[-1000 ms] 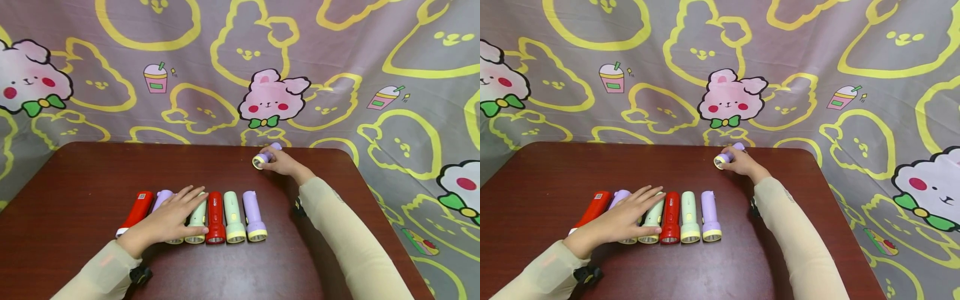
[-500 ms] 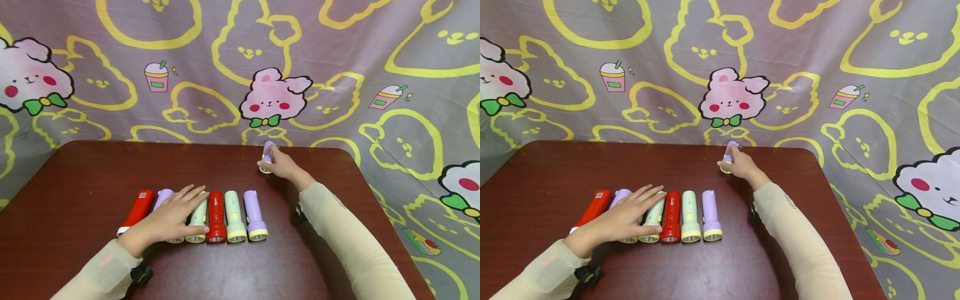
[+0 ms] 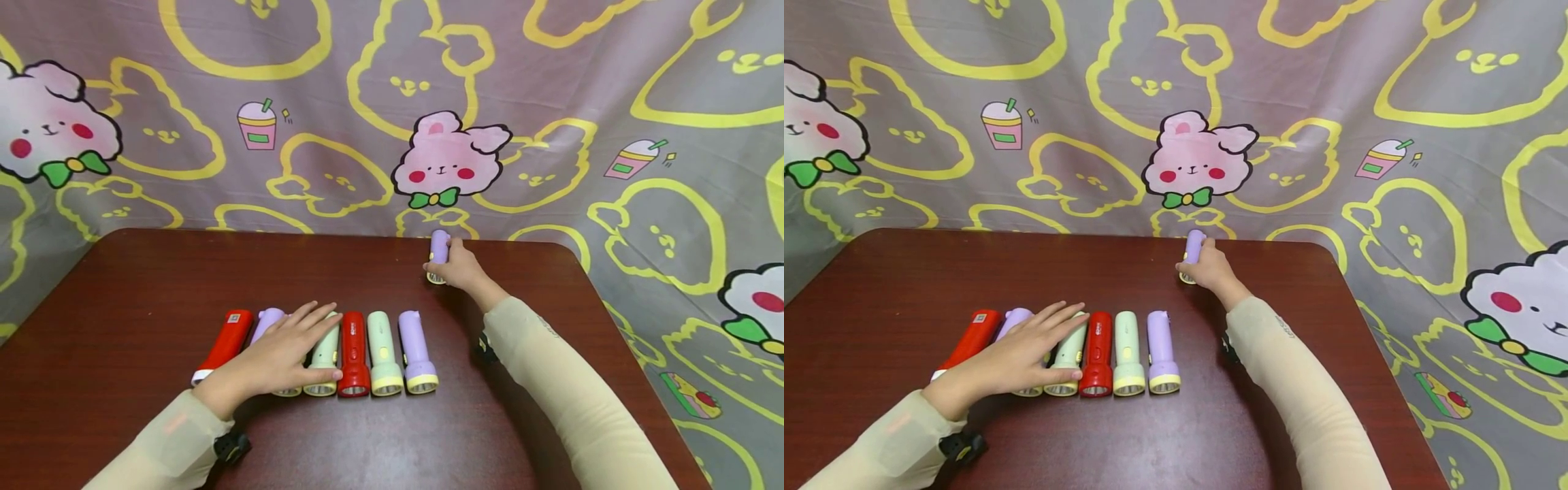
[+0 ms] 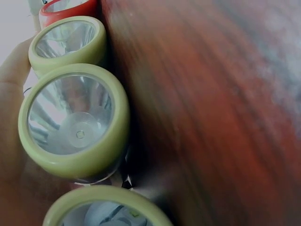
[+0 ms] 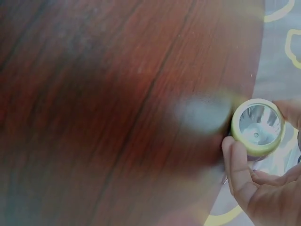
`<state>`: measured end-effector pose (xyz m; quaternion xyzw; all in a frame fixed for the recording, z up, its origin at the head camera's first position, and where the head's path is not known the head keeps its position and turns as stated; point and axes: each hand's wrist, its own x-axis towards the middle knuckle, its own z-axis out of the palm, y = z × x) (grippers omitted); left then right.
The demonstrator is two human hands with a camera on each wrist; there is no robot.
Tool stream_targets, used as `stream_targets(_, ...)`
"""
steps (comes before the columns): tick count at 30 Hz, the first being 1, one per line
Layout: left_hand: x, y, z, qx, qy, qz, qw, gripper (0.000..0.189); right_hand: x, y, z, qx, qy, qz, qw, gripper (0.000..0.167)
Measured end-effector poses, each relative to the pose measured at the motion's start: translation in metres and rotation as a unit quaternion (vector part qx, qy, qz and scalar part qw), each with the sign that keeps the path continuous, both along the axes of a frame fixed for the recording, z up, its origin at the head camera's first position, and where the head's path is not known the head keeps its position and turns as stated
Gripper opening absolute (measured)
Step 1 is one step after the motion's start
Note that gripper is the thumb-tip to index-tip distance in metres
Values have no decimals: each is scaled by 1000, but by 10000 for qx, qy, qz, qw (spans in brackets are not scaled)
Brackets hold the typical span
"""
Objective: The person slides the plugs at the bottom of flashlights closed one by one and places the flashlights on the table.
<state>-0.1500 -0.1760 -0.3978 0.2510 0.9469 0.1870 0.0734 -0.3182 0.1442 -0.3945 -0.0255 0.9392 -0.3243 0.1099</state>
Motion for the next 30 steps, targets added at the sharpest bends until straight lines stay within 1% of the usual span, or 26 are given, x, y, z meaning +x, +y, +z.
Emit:
stream_targets(3,0,0,0,3,-5,12,10000,92,0,1,0,-284,-259,-102,9992,79)
stream_targets(5,0,0,-1,7,-7,14,10000,92,1,2,0,-531,-472,-129,9974,76)
stream_targets(7,0,0,-1,7,-7,21,10000,92,1,3,0,-703,-634,-137,9954,70)
stream_targets(10,0,0,0,14,-13,33,10000,93,2,5,-1,-873,-747,-113,9933,60)
stream_targets(12,0,0,0,19,-2,27,10000,92,3,6,-2,-954,-748,-90,9926,56)
stream_targets(14,0,0,1,23,-24,28,10000,92,4,7,-3,-1003,-740,-36,9922,56)
stream_targets(19,0,0,1,17,-16,15,10000,92,7,10,-4,-1180,-778,67,9899,64)
stream_targets(22,0,0,0,15,15,9,10000,91,8,12,-4,-1440,-711,-30,9870,68)
stream_targets(26,0,0,-1,26,-5,16,10000,92,9,14,-6,-1847,-607,-202,9807,69)
stream_targets(30,0,1,-1,21,-29,31,10000,93,9,15,-10,-2088,-544,-196,9762,68)
